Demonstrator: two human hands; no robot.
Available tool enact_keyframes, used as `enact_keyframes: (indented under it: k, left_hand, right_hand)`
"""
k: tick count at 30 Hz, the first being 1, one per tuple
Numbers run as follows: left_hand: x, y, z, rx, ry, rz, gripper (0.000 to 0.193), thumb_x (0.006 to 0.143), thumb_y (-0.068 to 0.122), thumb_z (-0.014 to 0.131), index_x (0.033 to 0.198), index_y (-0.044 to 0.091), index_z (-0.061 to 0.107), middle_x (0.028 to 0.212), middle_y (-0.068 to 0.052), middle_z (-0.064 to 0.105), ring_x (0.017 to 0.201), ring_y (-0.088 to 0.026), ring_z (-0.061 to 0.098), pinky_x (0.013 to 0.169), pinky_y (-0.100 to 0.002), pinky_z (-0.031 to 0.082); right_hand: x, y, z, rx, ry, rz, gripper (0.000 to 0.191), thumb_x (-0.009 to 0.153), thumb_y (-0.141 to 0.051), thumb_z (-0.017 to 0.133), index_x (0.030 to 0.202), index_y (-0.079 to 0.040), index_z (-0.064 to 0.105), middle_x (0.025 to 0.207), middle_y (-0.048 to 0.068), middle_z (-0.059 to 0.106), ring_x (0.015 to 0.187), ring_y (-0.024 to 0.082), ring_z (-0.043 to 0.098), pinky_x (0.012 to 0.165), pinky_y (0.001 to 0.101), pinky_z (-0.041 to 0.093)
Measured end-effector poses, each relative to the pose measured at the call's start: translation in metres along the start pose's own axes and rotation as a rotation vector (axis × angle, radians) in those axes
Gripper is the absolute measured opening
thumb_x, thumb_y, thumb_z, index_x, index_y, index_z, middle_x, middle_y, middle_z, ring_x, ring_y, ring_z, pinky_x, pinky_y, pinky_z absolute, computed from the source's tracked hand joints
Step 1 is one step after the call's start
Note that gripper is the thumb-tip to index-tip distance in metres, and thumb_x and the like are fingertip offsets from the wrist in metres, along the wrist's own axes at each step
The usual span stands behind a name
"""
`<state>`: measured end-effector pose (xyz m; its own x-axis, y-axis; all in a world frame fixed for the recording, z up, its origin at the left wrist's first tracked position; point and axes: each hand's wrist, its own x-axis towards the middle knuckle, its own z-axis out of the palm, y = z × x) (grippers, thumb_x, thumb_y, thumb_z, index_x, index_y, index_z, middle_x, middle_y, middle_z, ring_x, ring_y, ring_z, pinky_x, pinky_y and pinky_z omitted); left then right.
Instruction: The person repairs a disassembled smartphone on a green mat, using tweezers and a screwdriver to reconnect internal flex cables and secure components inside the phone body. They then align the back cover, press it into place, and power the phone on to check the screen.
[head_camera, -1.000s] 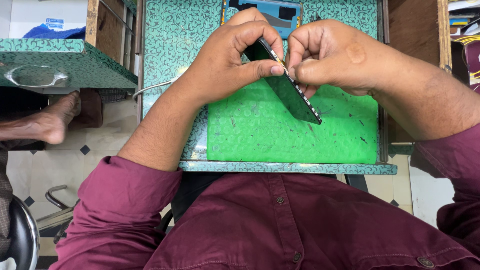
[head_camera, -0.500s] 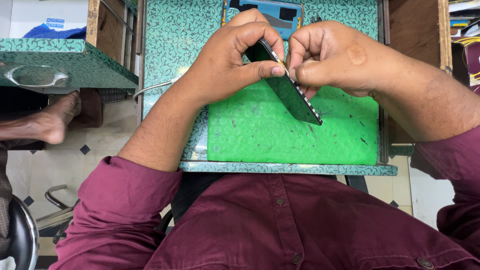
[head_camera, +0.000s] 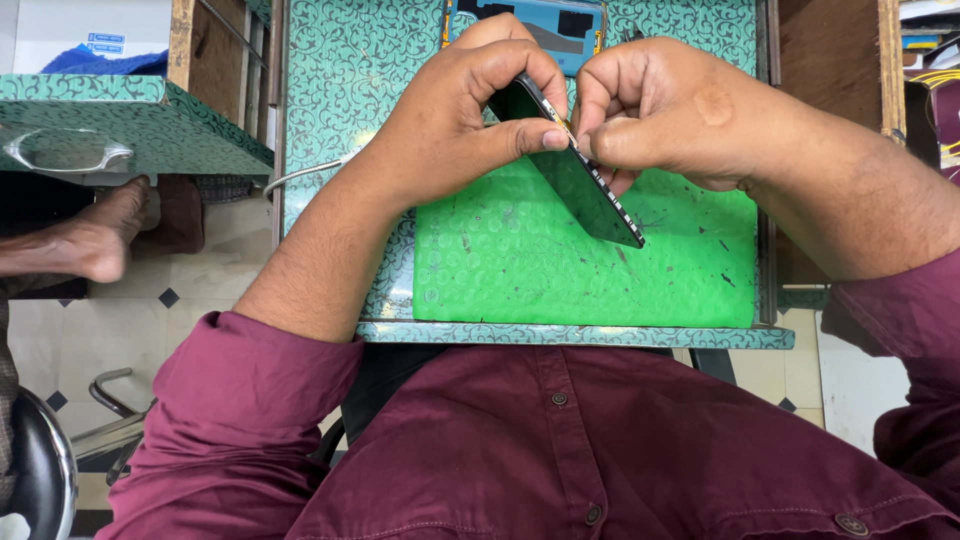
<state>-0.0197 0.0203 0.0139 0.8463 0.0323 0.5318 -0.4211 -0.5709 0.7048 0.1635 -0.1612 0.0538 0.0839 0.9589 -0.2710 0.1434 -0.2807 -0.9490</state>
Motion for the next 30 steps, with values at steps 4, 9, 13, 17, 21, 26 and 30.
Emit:
enact_keyframes:
  k: [4,9,13,17,21,26,30]
  left_hand:
    - [-0.0003,-0.0001,0.0004,-0.002,0.003,0.004,0.028,0.1,0.033,0.088,0.105,0.013,0.068,0.099,0.002,0.054,0.099,-0.014,0.057,0.089,-0.028,0.047]
    - [-0.0003,-0.0003,0.0005,-0.005,0.004,-0.001,0.028,0.101,0.033,0.088,0.105,0.013,0.068,0.1,0.002,0.055,0.1,-0.014,0.058,0.09,-0.028,0.047]
    - [-0.0005,-0.0005,0.0002,0.001,0.002,0.004,0.028,0.101,0.032,0.088,0.105,0.013,0.068,0.101,0.001,0.055,0.101,-0.014,0.058,0.091,-0.028,0.047]
    - [-0.001,-0.0008,0.0006,-0.014,0.002,0.001,0.027,0.102,0.031,0.088,0.105,0.013,0.068,0.102,0.001,0.055,0.101,-0.014,0.058,0.092,-0.028,0.047]
    - [-0.0009,-0.0017,0.0003,-0.013,-0.001,-0.003,0.028,0.102,0.032,0.088,0.106,0.013,0.068,0.101,0.001,0.054,0.1,-0.014,0.057,0.091,-0.027,0.047]
    - [-0.0003,-0.0026,-0.0007,0.006,-0.002,0.019,0.029,0.102,0.034,0.088,0.105,0.013,0.068,0.099,0.0,0.053,0.098,-0.015,0.057,0.089,-0.028,0.046]
    - [-0.0007,-0.0017,-0.0002,0.012,0.008,0.022,0.027,0.099,0.033,0.086,0.105,0.013,0.068,0.099,0.0,0.054,0.099,-0.015,0.057,0.09,-0.029,0.047]
  right_hand:
    - [0.0001,0.0,0.0003,0.006,0.001,-0.007,0.008,0.087,-0.005,0.069,0.091,-0.002,0.062,0.079,0.005,0.068,0.063,0.011,0.067,0.06,0.027,0.061]
    - [0.0001,0.0005,-0.0002,0.007,0.001,-0.007,0.008,0.087,-0.004,0.069,0.092,-0.002,0.063,0.079,0.005,0.067,0.063,0.011,0.067,0.059,0.027,0.061]
    - [-0.0004,0.0009,-0.0009,0.011,-0.002,-0.009,0.008,0.087,-0.004,0.068,0.092,-0.001,0.063,0.079,0.005,0.068,0.063,0.011,0.067,0.06,0.0271,0.061]
    - [-0.0001,0.0011,-0.0016,0.012,-0.01,-0.011,0.008,0.087,-0.004,0.068,0.092,-0.001,0.063,0.079,0.005,0.068,0.063,0.011,0.067,0.06,0.0273,0.061]
    - [0.0004,0.0009,-0.0023,0.012,-0.017,-0.014,0.007,0.087,-0.004,0.067,0.092,-0.001,0.063,0.079,0.006,0.068,0.064,0.011,0.067,0.061,0.0277,0.062]
    - [0.0,0.0008,-0.0029,0.008,-0.021,-0.016,0.007,0.087,-0.004,0.067,0.092,-0.001,0.063,0.08,0.006,0.068,0.064,0.012,0.067,0.061,0.0278,0.062]
    - [-0.0006,0.0007,-0.0028,0.004,-0.024,-0.017,0.008,0.087,-0.005,0.067,0.093,0.0,0.063,0.08,0.006,0.068,0.064,0.012,0.067,0.061,0.0279,0.062]
